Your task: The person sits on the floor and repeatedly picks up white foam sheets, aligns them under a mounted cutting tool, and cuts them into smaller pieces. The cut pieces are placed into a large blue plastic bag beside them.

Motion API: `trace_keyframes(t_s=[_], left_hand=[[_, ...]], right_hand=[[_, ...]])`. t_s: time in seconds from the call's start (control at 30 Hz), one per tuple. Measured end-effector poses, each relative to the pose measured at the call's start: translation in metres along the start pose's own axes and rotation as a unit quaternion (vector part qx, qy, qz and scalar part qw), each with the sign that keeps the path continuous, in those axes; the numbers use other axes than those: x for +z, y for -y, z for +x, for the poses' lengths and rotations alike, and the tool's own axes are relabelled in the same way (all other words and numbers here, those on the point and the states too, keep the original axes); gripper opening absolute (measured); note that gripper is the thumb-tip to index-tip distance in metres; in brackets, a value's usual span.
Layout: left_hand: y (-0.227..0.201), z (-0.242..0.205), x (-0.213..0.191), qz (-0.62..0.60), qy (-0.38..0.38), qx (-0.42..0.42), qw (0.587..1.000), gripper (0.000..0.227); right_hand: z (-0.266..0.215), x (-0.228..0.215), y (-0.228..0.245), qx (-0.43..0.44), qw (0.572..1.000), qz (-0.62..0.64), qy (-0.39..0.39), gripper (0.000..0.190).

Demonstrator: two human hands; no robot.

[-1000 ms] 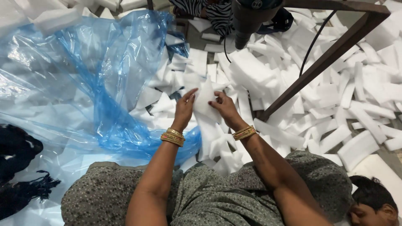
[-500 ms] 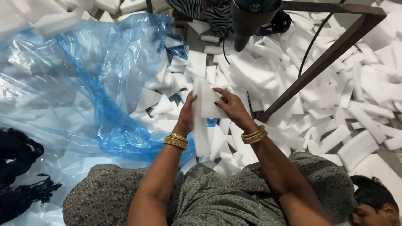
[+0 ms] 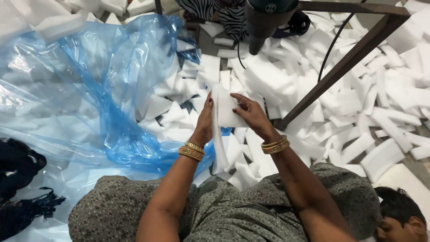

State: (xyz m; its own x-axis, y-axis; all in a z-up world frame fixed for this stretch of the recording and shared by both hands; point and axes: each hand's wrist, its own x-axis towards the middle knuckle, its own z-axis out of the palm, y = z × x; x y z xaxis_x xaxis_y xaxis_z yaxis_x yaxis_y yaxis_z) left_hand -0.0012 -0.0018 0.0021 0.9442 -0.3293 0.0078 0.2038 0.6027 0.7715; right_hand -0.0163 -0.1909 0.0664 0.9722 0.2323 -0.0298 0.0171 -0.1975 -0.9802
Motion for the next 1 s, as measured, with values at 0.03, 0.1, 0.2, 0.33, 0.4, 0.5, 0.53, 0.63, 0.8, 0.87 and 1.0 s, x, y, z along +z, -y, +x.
trace_keyframes(t_s=[0.03, 0.1, 0.2, 0.33, 0.4, 0.5, 0.53, 0.63, 0.8, 0.87, 1.0], left_hand=[[0.000, -0.001, 0.001, 0.004, 0.011, 0.009, 1.000, 0.064], [0.003, -0.002, 0.002, 0.010, 0.033, 0.026, 0.999, 0.064], [0.007, 0.006, 0.009, -0.022, 0.027, 0.016, 0.999, 0.062], [0.009, 0.009, 0.021, -0.039, 0.005, -0.010, 0.999, 0.059], [0.009, 0.012, 0.028, -0.056, 0.034, 0.009, 0.998, 0.057], [0.012, 0.026, 0.041, -0.115, 0.043, -0.028, 0.992, 0.060], [0.014, 0.032, 0.044, -0.122, 0.055, -0.020, 0.991, 0.059], [0.021, 0.058, 0.052, -0.166, 0.078, -0.016, 0.983, 0.053], [0.007, 0.130, 0.068, -0.299, 0.042, -0.116, 0.946, 0.034], [-0.007, 0.142, 0.078, -0.267, 0.023, -0.110, 0.957, 0.034], [-0.028, 0.140, 0.102, -0.253, -0.013, -0.107, 0.961, 0.034]], right_hand=[[0.000, -0.002, -0.002, 0.006, 1.000, 0.004, -0.001, 0.054], [-0.003, -0.005, -0.005, 0.000, 1.000, -0.015, -0.009, 0.055], [-0.005, -0.009, -0.004, -0.009, 1.000, 0.000, -0.010, 0.054], [-0.009, -0.021, -0.003, -0.009, 1.000, 0.001, -0.013, 0.052], [-0.008, -0.031, -0.007, -0.021, 1.000, 0.011, -0.016, 0.051], [-0.003, -0.047, -0.020, 0.006, 0.998, 0.041, -0.042, 0.052], [0.001, -0.053, -0.024, 0.023, 0.997, 0.053, -0.053, 0.053], [0.019, -0.073, -0.031, 0.006, 0.988, 0.151, -0.034, 0.053], [0.055, -0.106, 0.001, 0.034, 0.987, 0.148, -0.045, 0.052], [0.066, -0.113, 0.018, 0.035, 0.987, 0.148, -0.043, 0.053], [0.062, -0.116, 0.048, 0.009, 0.989, 0.147, -0.021, 0.053]])
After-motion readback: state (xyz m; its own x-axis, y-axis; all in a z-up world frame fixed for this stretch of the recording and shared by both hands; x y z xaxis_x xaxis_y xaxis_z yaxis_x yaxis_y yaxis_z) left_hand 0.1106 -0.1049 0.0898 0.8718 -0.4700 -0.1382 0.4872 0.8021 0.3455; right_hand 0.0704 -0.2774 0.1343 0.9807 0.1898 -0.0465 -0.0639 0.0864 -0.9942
